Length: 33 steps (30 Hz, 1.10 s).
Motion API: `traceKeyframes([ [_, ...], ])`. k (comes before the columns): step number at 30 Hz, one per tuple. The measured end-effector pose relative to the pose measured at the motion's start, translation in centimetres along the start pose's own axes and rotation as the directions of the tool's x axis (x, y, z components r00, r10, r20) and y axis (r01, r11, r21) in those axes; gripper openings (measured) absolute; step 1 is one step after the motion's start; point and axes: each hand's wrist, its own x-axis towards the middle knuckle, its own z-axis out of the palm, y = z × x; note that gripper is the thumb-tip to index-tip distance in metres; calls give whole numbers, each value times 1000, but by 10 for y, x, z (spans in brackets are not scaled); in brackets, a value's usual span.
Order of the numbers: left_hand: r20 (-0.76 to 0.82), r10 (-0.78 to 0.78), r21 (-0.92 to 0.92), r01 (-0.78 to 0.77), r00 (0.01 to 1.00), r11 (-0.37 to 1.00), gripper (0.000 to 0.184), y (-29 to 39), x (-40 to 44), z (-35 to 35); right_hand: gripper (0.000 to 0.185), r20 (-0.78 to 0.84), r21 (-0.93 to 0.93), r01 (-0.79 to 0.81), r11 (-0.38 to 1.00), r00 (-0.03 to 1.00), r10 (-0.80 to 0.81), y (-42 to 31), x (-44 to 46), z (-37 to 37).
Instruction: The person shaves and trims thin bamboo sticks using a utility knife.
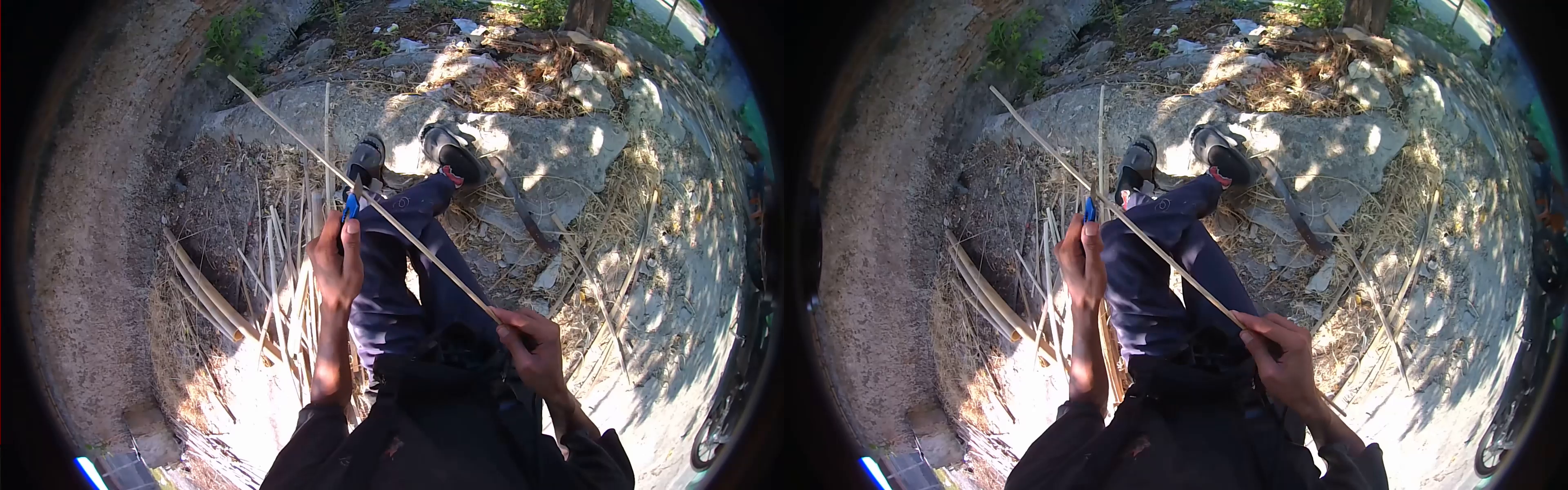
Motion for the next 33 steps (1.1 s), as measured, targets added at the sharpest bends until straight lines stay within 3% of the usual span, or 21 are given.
traceKeyframes([
  [1, 0, -1, 0, 1, 1000, 1000, 33, 1, -4, 0, 33, -14, 8, -1, 1000, 1000, 1, 4, 2, 0],
  [2, 61, -144, -344, 156, 988, 926, 33, 4, -9, 3, 32, -27, 17, -3, 1000, 1000, 4, 6, 3, 1],
  [3, 166, -254, -631, 301, 953, 715, 34, 9, -12, 5, 32, -25, 18, -6, 1000, 1000, 6, 6, 5, 1],
  [6, 128, -268, -565, 292, 955, 772, 37, 34, -10, 10, 28, -47, 38, 16, 999, 999, -14, 2, 10, 4],
  [10, 151, -285, -655, 312, 947, 688, 35, 46, -5, 15, 26, -15, -16, 63, 998, 998, -63, 0, 15, 3],
  [15, 117, -310, -645, 310, 944, 698, 37, 48, -3, 24, 27, 77, -68, 104, 992, 992, -98, -11, 24, 5],
  [20, 178, -290, -669, 332, 940, 665, 40, 68, -12, 26, 27, 180, 41, 75, 996, 980, -81, -27, 45, 10],
  [23, 148, -220, -659, 262, 964, 705, 43, 73, -15, 30, 25, 186, 43, 85, 995, 978, -92, -23, 53, 16],
  [26, 2, -9, -672, 9, 1000, 741, 48, 66, -14, 34, 25, 146, 121, 125, 985, 979, -142, -23, 57, 19],
  [29, 47, -10, -562, 34, 999, 827, 62, 64, -24, 24, 25, 132, 231, 82, 969, 985, -115, -24, 62, 17],
  [32, 121, 133, -202, -107, 984, 974, 76, 60, -41, 24, 26, 152, 232, 94, 968, 980, -131, -27, 65, 10],
  [33, 192, 170, -176, -136, 967, 975, 72, 57, -46, 22, 26, 147, 233, 93, 968, 981, -130, -27, 66, 8],
])
